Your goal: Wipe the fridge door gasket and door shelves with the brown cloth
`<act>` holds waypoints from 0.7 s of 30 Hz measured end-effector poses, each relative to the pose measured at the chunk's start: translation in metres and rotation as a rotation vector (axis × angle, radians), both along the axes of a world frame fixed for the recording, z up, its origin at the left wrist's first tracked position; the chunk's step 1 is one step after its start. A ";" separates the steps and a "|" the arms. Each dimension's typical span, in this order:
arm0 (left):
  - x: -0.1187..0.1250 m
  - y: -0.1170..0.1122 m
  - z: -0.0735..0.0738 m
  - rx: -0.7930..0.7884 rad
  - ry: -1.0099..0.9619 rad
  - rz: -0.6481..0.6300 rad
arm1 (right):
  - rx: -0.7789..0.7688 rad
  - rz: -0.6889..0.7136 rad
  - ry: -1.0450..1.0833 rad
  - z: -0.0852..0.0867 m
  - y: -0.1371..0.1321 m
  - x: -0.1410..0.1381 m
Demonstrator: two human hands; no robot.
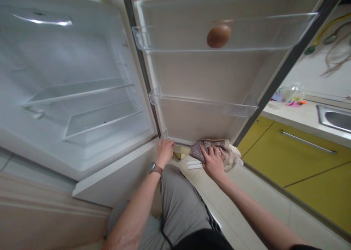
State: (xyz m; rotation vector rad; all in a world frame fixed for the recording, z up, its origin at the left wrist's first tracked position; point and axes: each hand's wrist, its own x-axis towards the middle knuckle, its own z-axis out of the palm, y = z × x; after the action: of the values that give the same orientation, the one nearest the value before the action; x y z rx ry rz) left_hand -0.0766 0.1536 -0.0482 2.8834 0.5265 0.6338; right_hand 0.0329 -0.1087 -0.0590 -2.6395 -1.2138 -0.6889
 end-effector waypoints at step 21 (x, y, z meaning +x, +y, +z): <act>0.007 0.001 -0.005 0.067 0.029 0.027 | 0.098 0.108 0.454 0.053 -0.006 0.049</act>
State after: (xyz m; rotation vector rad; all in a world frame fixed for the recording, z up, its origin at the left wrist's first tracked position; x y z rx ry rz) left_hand -0.0691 0.1541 -0.0535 2.9571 0.5601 0.6258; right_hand 0.0817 -0.1150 -0.0056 -2.4391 -1.1393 -0.1127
